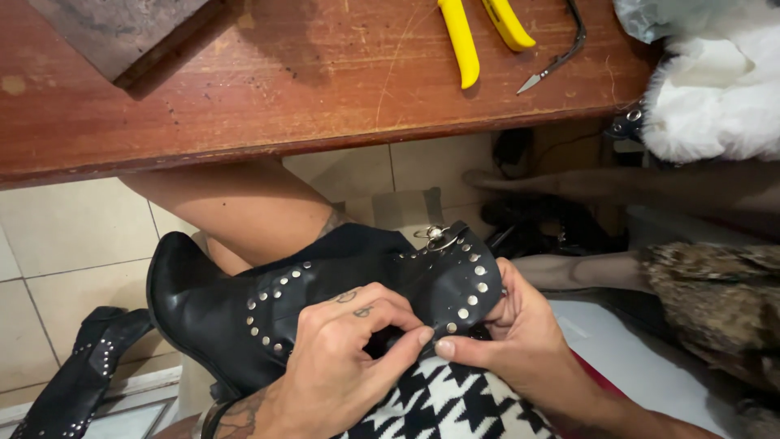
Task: The person sits on the floor working a studded black leather boot on their lap. They use a yellow-handled rotary leather hole punch to punch holes along the boot shaft, then press and secure metal studs into the leather by hand, repositioning the boot repeatedly to work along the edge.
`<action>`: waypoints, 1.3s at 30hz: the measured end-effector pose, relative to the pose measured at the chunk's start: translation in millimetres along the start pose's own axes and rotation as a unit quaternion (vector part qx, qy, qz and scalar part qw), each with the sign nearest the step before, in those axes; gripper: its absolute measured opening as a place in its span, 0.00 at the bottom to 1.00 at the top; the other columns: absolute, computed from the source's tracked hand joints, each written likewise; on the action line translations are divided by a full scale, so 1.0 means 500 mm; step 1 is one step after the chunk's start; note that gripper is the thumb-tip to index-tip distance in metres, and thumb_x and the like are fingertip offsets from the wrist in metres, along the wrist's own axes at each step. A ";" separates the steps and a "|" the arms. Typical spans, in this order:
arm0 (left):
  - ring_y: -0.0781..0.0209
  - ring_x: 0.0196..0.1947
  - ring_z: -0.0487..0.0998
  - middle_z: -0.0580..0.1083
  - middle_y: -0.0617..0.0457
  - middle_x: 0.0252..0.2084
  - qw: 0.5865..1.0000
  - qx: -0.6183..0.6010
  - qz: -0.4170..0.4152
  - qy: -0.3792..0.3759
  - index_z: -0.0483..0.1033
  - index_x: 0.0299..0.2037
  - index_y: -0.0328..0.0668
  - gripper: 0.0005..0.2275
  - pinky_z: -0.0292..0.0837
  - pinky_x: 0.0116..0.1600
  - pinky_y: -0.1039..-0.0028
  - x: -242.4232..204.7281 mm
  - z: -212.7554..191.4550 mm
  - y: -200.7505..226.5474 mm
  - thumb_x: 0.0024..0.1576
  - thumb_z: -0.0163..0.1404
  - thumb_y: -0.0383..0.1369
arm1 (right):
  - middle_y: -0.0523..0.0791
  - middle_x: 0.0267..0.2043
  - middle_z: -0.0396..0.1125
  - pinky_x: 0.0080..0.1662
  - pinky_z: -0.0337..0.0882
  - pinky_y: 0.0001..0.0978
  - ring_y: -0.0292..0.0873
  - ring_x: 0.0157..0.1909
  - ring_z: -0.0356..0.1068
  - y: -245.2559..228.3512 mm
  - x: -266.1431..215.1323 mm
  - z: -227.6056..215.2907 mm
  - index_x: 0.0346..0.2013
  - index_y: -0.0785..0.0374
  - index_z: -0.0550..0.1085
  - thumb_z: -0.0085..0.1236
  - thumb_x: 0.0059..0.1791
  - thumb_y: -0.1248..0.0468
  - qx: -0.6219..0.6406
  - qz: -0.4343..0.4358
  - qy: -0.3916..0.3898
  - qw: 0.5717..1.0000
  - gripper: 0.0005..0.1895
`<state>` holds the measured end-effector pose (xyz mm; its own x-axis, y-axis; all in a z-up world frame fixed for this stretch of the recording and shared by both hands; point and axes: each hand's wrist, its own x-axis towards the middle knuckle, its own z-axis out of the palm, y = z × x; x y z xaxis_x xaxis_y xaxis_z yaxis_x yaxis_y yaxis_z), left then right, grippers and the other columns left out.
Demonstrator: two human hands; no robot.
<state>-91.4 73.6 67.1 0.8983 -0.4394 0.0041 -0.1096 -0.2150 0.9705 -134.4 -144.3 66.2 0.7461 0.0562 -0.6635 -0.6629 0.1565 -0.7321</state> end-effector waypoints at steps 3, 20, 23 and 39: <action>0.57 0.32 0.83 0.80 0.51 0.33 1.000 -0.007 -0.007 -0.013 0.80 0.31 0.37 0.04 0.78 0.37 0.72 -0.002 -0.002 -0.004 0.52 0.62 0.26 | 0.46 0.45 0.74 0.49 0.75 0.32 0.36 0.46 0.74 -0.003 0.001 0.000 0.52 0.67 0.66 0.69 0.37 0.79 0.017 0.004 -0.016 1.000 0.32; 0.57 0.34 0.83 0.80 0.53 0.34 0.999 -0.018 -0.032 -0.033 0.80 0.33 0.37 0.04 0.78 0.41 0.73 -0.013 -0.007 -0.001 0.49 0.61 0.26 | 0.47 0.41 0.74 0.49 0.76 0.34 0.37 0.43 0.75 -0.011 -0.003 0.011 0.51 0.66 0.66 0.68 0.38 0.78 0.001 0.030 -0.015 0.999 0.30; 0.62 0.34 0.83 0.80 0.54 0.33 0.998 -0.051 -0.040 -0.025 0.80 0.32 0.37 0.03 0.78 0.38 0.76 -0.010 -0.006 0.004 0.50 0.60 0.25 | 0.48 0.40 0.76 0.50 0.76 0.33 0.37 0.43 0.76 -0.012 -0.006 0.008 0.49 0.65 0.65 0.68 0.39 0.78 -0.010 0.029 -0.025 0.999 0.28; 0.71 0.20 0.76 0.80 0.57 0.31 0.980 -0.057 -0.189 0.001 0.80 0.27 0.35 0.03 0.66 0.19 0.81 -0.019 0.002 0.018 0.48 0.59 0.26 | 0.46 0.40 0.73 0.50 0.74 0.33 0.37 0.46 0.73 0.012 0.012 0.009 0.37 0.61 0.60 0.66 0.39 0.81 0.024 -0.007 -0.058 0.998 0.25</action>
<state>-101.3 75.2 75.6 0.8666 -0.3455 -0.3601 0.2791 -0.2627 0.9236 -133.7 -138.4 58.3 0.7591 0.1674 -0.6291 -0.6509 0.2051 -0.7309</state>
